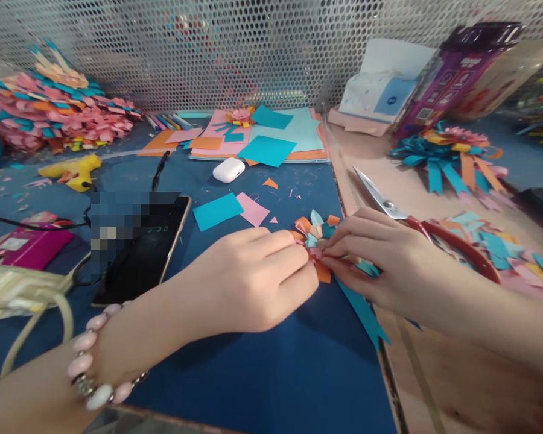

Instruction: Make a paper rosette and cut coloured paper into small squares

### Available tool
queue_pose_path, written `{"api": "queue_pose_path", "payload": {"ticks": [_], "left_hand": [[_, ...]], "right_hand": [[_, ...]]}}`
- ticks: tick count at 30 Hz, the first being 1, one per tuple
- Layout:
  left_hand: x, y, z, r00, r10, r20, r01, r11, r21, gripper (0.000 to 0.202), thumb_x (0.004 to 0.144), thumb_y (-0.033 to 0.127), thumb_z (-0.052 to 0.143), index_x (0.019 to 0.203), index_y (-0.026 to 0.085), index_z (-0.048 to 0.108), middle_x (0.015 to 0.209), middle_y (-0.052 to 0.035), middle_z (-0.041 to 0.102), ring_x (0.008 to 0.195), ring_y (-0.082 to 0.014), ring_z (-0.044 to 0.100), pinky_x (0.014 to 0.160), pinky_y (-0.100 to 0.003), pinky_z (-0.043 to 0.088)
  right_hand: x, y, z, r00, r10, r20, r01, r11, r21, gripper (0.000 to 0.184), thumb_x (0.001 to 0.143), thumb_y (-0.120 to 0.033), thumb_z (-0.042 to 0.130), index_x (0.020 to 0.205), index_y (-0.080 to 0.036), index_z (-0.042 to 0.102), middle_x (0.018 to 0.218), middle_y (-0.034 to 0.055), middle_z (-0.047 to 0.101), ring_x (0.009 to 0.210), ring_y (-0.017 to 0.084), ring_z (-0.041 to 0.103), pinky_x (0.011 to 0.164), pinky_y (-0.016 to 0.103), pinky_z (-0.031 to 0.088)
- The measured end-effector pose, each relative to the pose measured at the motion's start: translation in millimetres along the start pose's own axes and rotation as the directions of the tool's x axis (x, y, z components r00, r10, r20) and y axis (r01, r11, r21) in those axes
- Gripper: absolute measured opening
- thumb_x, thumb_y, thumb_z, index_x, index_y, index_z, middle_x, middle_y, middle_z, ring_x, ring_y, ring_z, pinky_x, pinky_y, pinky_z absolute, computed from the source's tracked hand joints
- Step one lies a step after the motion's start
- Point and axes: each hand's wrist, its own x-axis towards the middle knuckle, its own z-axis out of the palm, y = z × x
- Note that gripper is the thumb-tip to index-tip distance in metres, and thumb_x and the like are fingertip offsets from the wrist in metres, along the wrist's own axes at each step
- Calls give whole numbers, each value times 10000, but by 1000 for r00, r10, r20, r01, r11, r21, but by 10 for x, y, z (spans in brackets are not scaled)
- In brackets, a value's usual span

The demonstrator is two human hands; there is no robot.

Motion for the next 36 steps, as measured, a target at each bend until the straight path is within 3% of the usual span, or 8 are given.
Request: {"api": "queue_pose_path", "payload": {"ticks": [14,20,25,36], "left_hand": [[-8,-12,-1,1000,-4,13,5,1000,-19,198,905,152,468,779,145,621,782,-53,655,809,-154,619,719,-283,502],[-1,-10,6,1000,9,0,-9,1000,-4,194,892,130,480,766,141,627,772,-54,659,810,-161,624,712,-286,512],[1,-8,-1,1000,1,9,-2,1000,6,193,897,135,474,780,150,628,790,-50,670,803,-152,622,707,-280,519],[6,-14,-12,1000,12,-16,-12,1000,4,187,895,136,476,774,147,618,785,-55,667,791,-151,624,701,-278,513]], "right_hand": [[21,-4,-50,998,35,50,-36,999,27,190,879,-187,512,760,-184,661,773,73,631,791,196,583,697,325,477],[22,-35,-46,997,71,38,-72,997,23,101,807,-184,567,800,-173,667,793,81,630,796,212,588,689,336,485],[31,-59,-121,989,100,112,-105,994,43,147,758,-132,566,850,-187,667,823,67,647,801,201,608,709,318,501],[-38,-78,-115,995,-18,101,20,1000,-21,221,800,-84,476,814,-181,675,900,93,659,868,218,608,730,346,518]]}}
